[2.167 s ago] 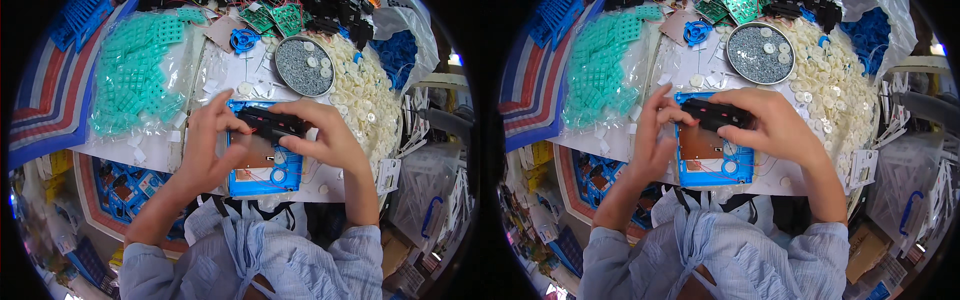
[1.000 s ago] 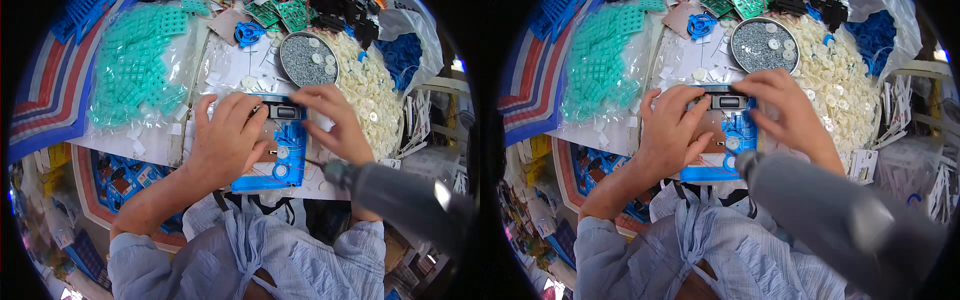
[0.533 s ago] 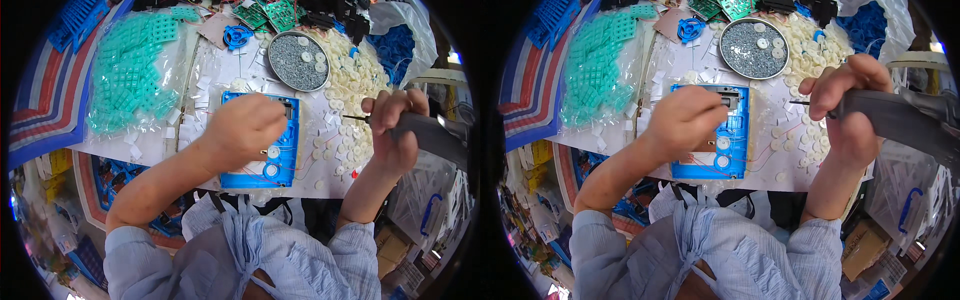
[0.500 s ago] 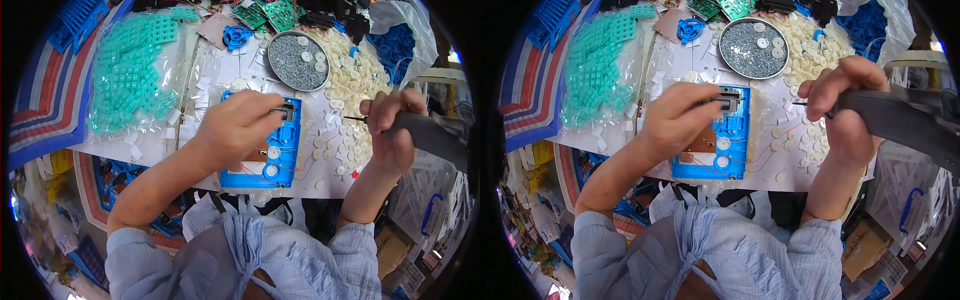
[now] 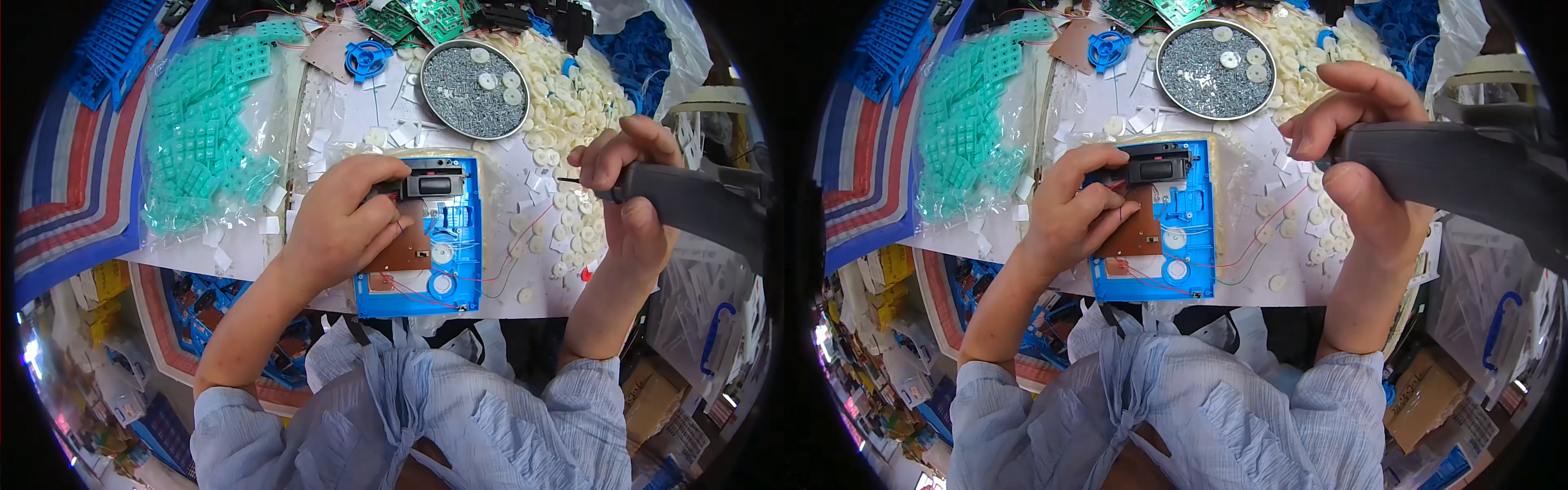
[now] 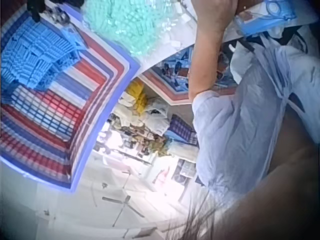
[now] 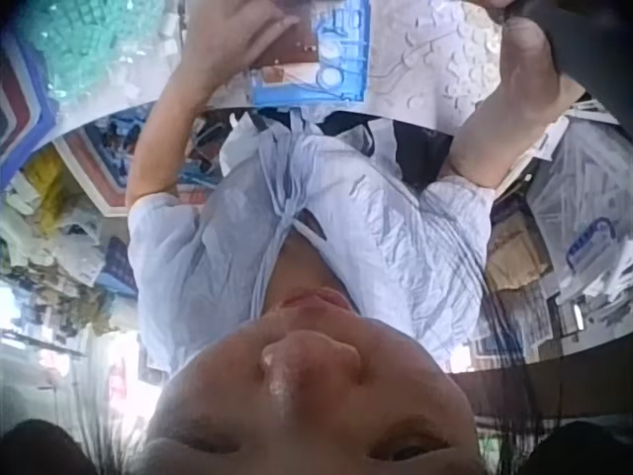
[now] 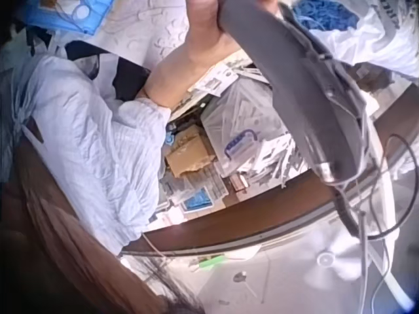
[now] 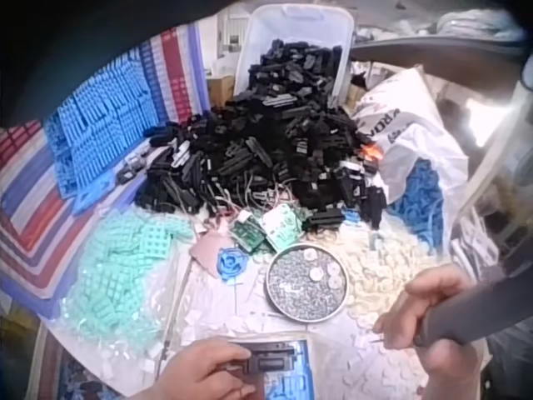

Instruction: Assembling a blue electronic toy by placing internal components into the casing and securing them with screws.

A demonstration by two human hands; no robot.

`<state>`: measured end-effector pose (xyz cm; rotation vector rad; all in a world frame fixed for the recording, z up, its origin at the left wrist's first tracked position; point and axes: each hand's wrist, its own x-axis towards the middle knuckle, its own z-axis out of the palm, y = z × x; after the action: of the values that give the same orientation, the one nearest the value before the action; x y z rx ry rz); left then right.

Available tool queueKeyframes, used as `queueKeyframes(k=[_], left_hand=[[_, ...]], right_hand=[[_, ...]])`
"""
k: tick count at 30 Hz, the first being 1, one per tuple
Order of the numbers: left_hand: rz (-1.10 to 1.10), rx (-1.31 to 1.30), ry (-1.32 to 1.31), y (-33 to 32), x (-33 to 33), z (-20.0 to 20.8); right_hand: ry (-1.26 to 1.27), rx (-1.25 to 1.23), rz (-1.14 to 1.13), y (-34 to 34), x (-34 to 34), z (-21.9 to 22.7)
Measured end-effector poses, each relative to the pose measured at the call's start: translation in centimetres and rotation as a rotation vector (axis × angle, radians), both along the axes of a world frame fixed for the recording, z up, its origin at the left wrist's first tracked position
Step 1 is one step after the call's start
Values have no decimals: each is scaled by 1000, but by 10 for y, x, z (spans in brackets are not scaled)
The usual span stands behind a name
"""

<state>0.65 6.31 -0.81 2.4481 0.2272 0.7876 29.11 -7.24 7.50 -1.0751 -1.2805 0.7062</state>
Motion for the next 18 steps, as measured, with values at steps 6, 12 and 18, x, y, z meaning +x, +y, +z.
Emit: queueKeyframes(k=[6, 12, 18], left_hand=[[-115, -265, -79, 17, 5, 26], [115, 47, -60, 82, 109, 44], [-130, 428, 637, 85, 173, 1]], right_hand=[[-97, 207, -260, -5, -2, 30], [51, 173, 523, 3, 57, 53], [49, 74, 188, -12, 38, 29]])
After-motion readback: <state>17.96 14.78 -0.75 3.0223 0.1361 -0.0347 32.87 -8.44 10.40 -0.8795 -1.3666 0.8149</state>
